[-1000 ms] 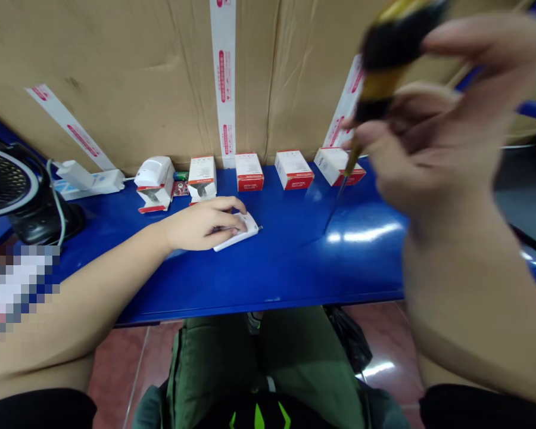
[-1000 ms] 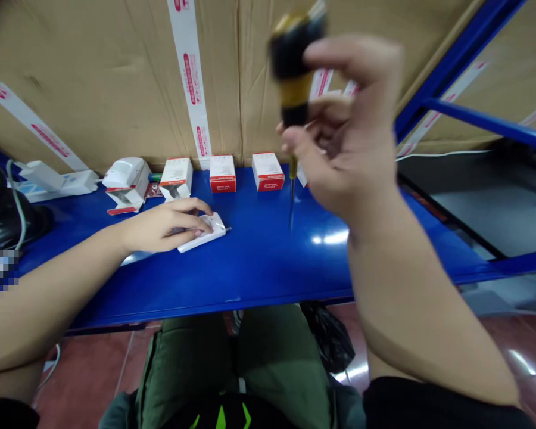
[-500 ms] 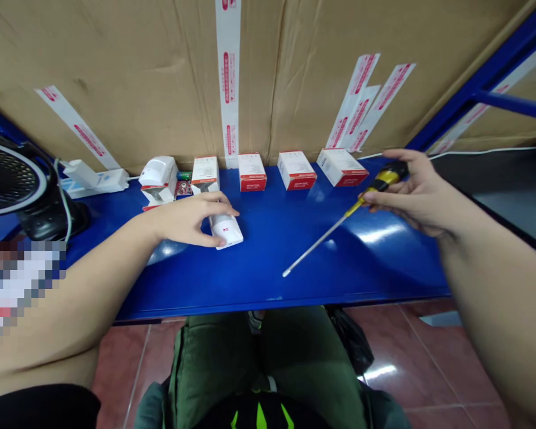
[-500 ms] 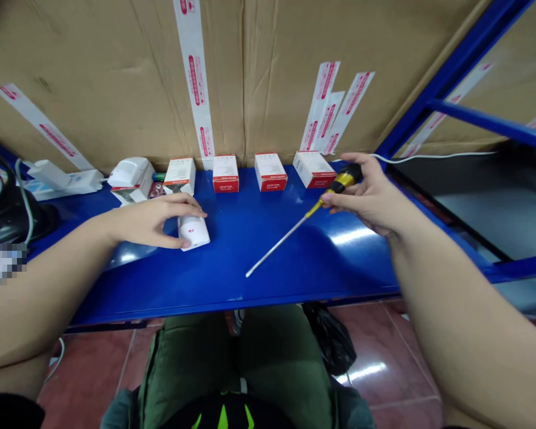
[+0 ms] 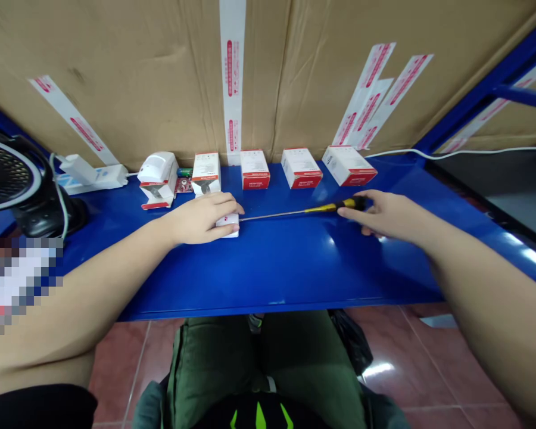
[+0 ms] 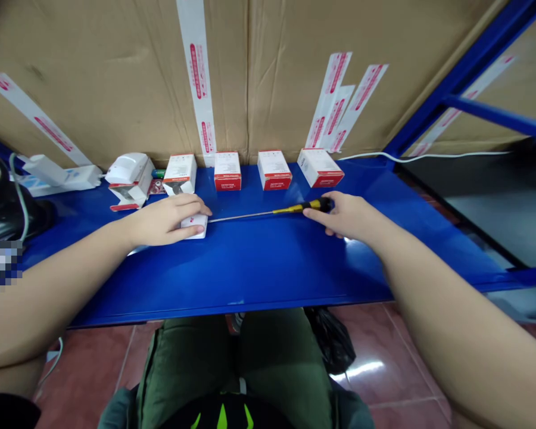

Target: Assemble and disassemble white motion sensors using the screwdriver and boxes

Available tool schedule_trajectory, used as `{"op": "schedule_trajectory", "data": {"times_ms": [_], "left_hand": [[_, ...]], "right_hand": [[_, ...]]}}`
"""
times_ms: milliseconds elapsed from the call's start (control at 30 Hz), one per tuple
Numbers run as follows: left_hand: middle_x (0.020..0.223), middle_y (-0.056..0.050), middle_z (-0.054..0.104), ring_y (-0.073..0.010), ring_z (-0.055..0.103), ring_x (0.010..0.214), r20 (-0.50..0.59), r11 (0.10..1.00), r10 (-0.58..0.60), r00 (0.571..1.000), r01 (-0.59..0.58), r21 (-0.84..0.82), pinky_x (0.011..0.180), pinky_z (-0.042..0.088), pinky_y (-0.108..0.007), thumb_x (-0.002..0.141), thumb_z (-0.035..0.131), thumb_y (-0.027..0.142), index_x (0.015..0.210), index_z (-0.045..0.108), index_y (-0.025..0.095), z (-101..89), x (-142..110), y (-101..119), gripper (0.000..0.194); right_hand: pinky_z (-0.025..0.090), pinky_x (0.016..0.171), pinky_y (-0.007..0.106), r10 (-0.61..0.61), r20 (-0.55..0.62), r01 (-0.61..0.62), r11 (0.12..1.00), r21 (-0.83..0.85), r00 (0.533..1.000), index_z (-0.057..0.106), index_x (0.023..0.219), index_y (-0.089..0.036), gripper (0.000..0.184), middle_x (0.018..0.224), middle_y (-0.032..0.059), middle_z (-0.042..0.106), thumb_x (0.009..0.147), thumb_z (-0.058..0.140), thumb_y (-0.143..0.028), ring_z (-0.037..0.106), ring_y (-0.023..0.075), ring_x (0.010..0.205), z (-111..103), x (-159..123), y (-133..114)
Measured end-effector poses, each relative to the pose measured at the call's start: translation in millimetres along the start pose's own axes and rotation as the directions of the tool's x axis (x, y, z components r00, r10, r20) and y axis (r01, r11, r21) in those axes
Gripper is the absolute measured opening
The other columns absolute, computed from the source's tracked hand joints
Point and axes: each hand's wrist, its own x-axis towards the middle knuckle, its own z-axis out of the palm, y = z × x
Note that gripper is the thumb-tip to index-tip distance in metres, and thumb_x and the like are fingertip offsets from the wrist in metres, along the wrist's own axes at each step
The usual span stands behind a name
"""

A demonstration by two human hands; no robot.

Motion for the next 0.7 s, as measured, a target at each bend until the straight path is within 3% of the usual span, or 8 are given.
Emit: {"op": "schedule_trajectory", "data": {"times_ms": [67,133,233,300,433,700], "left_hand": [[0.129,-0.017,0.077,-0.0309,0.076,0.12,0.004,0.999,0.014,1.0,-0.014,-0.038,0.111,0.061,-0.047,0.115,0.052,0.046,0.137,0.073,0.018,1.1,-0.4,-2.2,0.042],[0.131,-0.017,0.078,-0.0318,0.076,0.122,0.005,0.998,0.022,1.0,-0.022,-0.062,0.112,0.062,-0.047,0.111,0.062,0.05,0.139,0.073,0.018,2.6,-0.6,-5.2,0.044],[0.133,-0.018,0.079,-0.0327,0.077,0.123,0.009,0.996,0.023,1.0,-0.022,-0.086,0.112,0.063,-0.047,0.103,0.076,0.051,0.14,0.073,0.016,4.2,-0.8,-8.9,0.051],[0.132,-0.018,0.08,-0.0322,0.079,0.122,0.014,0.995,0.016,1.0,-0.014,-0.097,0.112,0.063,-0.047,0.102,0.077,0.048,0.14,0.074,0.016,4.4,-1.1,-10.1,0.05],[0.132,-0.018,0.08,-0.0325,0.079,0.121,0.012,0.996,0.001,1.0,0.0,-0.092,0.111,0.064,-0.048,0.101,0.075,0.044,0.14,0.075,0.016,3.6,-1.4,-11.2,0.047],[0.133,-0.018,0.079,-0.0318,0.079,0.121,-0.004,0.997,0.032,0.999,-0.032,-0.077,0.11,0.065,-0.047,0.105,0.068,0.043,0.138,0.079,0.018,4.1,-0.9,-12.6,0.042]], "right_hand": [[0.06,0.061,0.051,-0.191,-0.032,0.174,0.942,-0.287,0.981,0.078,0.109,-0.026,0.047,0.063,0.0042,0.066,0.079,0.09,-0.059,0.066,0.0314,0.059,-4.7,2.7,4.5],[0.063,0.079,0.056,-0.44,0.011,0.405,0.816,-0.412,0.898,0.084,0.115,-0.029,0.045,0.08,0.0087,0.072,0.081,0.089,-0.059,0.071,0.0344,0.078,-4.5,7.8,3.9],[0.063,0.093,0.055,-0.652,0.199,0.679,0.671,-0.299,0.731,0.087,0.112,-0.032,0.031,0.104,0.0121,0.078,0.092,0.078,-0.053,0.073,0.0344,0.098,3.2,19.3,-5.8],[0.064,0.089,0.049,-0.654,0.333,0.728,0.659,-0.189,0.679,0.086,0.104,-0.03,0.025,0.106,0.0106,0.08,0.098,0.067,-0.046,0.075,0.0303,0.095,8.5,26.7,-13.0],[0.063,0.08,0.044,-0.646,0.345,0.715,0.689,-0.121,0.681,0.08,0.096,-0.028,0.027,0.099,0.0085,0.082,0.101,0.059,-0.044,0.076,0.0262,0.085,10.8,30.4,-16.0],[0.063,0.083,0.043,-0.661,0.285,0.712,0.69,-0.131,0.694,0.085,0.104,-0.027,0.035,0.101,0.0101,0.085,0.105,0.056,-0.048,0.077,0.0256,0.083,11.1,20.1,-5.0]]}}
